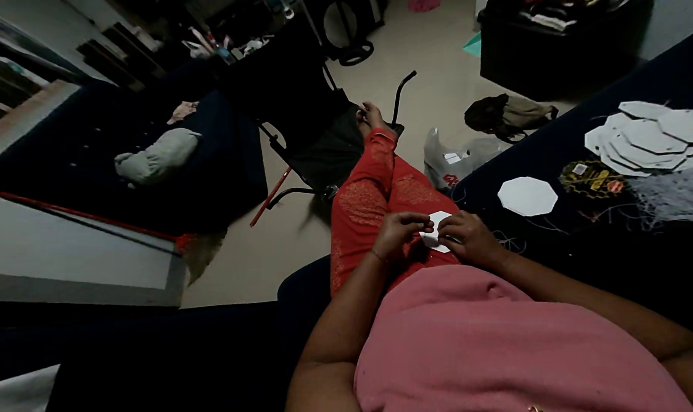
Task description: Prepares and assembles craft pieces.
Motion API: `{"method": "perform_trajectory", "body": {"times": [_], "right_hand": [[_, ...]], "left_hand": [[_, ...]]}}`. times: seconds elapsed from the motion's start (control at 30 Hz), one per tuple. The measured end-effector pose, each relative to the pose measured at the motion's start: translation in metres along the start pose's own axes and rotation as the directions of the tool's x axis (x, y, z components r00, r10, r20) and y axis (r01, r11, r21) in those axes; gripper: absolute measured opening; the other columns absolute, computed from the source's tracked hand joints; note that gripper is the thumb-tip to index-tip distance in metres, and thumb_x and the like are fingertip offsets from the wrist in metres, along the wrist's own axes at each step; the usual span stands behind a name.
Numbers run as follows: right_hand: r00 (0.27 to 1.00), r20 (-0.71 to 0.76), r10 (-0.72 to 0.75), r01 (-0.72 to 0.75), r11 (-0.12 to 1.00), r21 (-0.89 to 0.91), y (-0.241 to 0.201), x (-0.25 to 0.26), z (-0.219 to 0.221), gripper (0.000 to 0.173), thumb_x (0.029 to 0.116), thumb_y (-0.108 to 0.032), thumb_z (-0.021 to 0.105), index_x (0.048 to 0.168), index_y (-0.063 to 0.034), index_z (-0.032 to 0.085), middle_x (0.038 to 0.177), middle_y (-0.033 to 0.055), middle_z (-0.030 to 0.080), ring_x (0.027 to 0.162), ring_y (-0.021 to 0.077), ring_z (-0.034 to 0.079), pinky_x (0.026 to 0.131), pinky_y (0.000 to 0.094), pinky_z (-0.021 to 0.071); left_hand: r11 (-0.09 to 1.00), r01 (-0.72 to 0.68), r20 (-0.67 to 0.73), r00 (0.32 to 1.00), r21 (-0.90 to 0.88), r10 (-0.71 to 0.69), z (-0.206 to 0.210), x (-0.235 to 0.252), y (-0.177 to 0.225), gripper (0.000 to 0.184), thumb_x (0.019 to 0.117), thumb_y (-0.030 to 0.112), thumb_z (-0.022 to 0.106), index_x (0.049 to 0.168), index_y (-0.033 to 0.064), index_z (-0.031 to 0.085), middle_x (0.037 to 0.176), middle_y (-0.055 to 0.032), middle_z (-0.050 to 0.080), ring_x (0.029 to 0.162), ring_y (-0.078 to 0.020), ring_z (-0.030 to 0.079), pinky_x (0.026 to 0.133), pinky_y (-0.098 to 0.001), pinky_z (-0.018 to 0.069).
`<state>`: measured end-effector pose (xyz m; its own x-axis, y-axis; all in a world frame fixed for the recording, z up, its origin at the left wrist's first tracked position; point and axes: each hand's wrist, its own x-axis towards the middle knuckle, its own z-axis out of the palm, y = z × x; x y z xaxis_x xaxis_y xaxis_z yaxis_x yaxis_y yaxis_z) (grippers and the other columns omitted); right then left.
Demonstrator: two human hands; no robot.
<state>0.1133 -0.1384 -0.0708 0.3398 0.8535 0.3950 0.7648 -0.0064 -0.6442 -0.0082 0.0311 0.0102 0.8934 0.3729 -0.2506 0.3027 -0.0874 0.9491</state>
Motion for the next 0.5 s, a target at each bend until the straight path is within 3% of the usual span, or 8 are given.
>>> {"method": "perform_trajectory", "body": {"times": [0.13,0.23,0.33,0.4,0.5], "right_hand": [[1.0,-0.003,-0.008,0.008,1.0,-0.018,0.001,-0.001,0.001,0.019,0.0959,-0.02,0.065,0.095,-0.0051,0.077,0.113,0.013,0.073,0.111,0.0383,0.064,0.093,0.0619,0.0455],[1.0,-0.014,-0.026,0.026,1.0,-0.014,0.002,-0.001,0.002,0.019,0.0959,-0.021,0.065,0.095,-0.0056,0.077,0.112,0.0124,0.073,0.11,0.0377,0.064,0.092,0.0616,0.0461],[0.997,-0.079,-0.005,0.011,0.997,0.075,0.001,-0.003,0.001,0.021,0.0973,-0.021,0.063,0.098,-0.0048,0.076,0.109,0.0124,0.074,0.109,0.0343,0.066,0.094,0.0584,0.0475],[0.987,-0.151,0.056,-0.029,0.984,0.176,-0.001,-0.004,0.001,0.02,0.0981,-0.017,0.062,0.101,-0.001,0.075,0.103,0.0138,0.074,0.099,0.0283,0.07,0.091,0.0513,0.0532],[0.96,-0.191,0.204,-0.117,0.914,0.389,-0.008,-0.002,-0.002,0.02,0.0996,-0.014,0.061,0.102,0.0025,0.072,0.095,0.0102,0.073,0.082,0.0118,0.072,0.078,0.0308,0.0621]], "left_hand": [[0.991,-0.124,-0.087,0.988,0.055,0.129,0.001,-0.002,-0.002,0.017,0.0964,-0.002,0.061,0.109,-0.0095,0.07,0.097,-0.0121,0.075,0.086,-0.0108,0.071,0.083,-0.0276,0.0583],[0.958,-0.232,-0.137,0.957,0.17,0.256,0.003,-0.001,-0.008,0.014,0.0957,0.0,0.064,0.104,-0.0084,0.072,0.092,-0.011,0.075,0.082,-0.0089,0.07,0.082,-0.0264,0.0584],[0.914,-0.33,-0.144,0.918,0.237,0.369,0.004,0.002,-0.018,0.01,0.0923,0.002,0.069,0.099,-0.0025,0.075,0.103,-0.0101,0.067,0.093,-0.0083,0.063,0.084,-0.0244,0.053],[0.918,-0.354,-0.129,0.916,0.178,0.379,0.004,0.003,-0.02,0.009,0.0911,0.0,0.069,0.098,-0.0025,0.074,0.104,-0.0087,0.067,0.095,-0.0079,0.063,0.085,-0.0242,0.0546],[0.966,-0.256,-0.087,0.962,0.031,0.258,0.01,0.001,-0.013,0.012,0.0918,-0.002,0.066,0.103,-0.0059,0.071,0.093,-0.0049,0.072,0.081,-0.0046,0.065,0.076,-0.0225,0.0554]]}}
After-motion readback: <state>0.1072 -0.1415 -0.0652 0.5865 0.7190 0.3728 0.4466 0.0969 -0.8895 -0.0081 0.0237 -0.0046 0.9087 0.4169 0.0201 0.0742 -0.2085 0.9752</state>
